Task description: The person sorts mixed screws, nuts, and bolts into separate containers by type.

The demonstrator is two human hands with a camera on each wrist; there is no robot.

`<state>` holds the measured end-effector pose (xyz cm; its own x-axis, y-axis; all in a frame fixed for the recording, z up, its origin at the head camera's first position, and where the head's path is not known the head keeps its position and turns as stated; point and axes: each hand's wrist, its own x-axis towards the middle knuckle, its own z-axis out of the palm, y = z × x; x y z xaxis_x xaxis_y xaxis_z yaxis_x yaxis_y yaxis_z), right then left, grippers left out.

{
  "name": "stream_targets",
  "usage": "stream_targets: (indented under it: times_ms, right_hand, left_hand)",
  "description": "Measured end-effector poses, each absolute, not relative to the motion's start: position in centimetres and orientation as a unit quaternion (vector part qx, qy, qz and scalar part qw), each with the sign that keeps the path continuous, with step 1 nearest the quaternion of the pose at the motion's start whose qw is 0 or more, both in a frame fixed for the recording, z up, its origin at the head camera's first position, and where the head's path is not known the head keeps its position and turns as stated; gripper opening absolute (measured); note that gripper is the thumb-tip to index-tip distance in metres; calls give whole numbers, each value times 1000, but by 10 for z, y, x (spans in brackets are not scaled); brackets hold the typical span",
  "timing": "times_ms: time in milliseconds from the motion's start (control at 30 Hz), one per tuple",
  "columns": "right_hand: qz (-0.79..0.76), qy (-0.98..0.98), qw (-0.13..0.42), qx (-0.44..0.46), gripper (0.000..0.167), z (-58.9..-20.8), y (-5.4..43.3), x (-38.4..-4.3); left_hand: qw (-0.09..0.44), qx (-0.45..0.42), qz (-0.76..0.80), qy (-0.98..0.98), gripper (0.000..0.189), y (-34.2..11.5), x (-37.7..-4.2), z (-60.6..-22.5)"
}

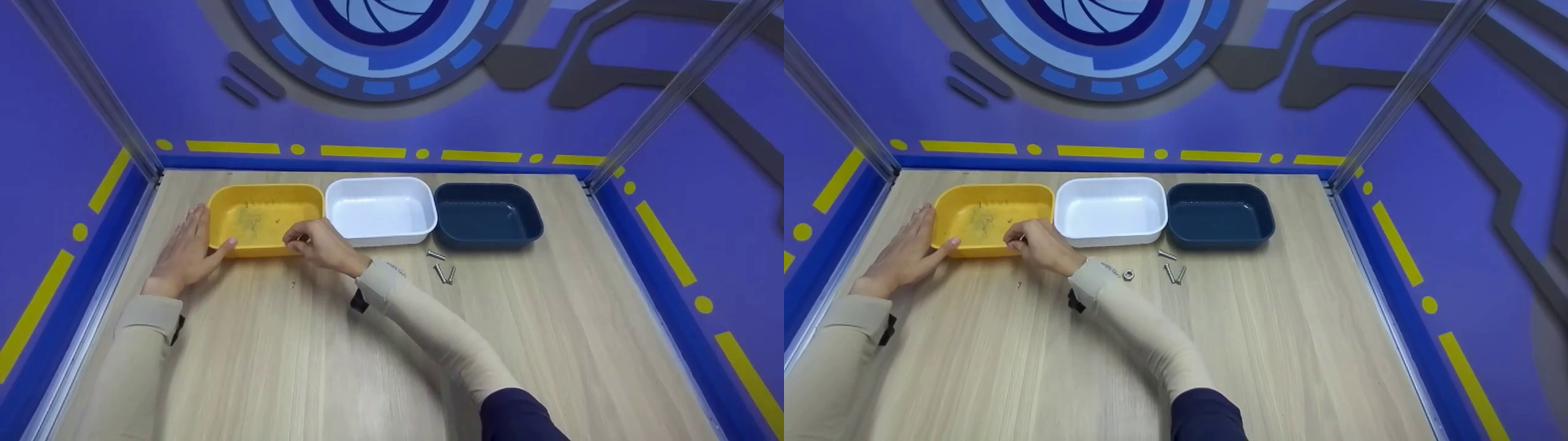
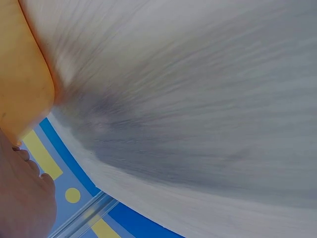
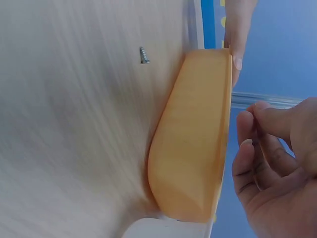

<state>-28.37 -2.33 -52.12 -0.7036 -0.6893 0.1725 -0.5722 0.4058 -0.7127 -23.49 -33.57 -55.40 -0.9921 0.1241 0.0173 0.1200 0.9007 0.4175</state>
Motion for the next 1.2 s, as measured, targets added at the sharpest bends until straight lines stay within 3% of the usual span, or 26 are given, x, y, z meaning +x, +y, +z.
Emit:
stream_targets:
  times_ms: [567,1200]
  right_hand:
    - [-408,850,61,-327,19,-502,-41,-310]
    - [-370,890,10,-267,18,-485,-61,-347]
  left_hand:
    - [2,65,215,974,103,-334,-236,-554]
    - [-10,72,220,973,102,-335,-236,-554]
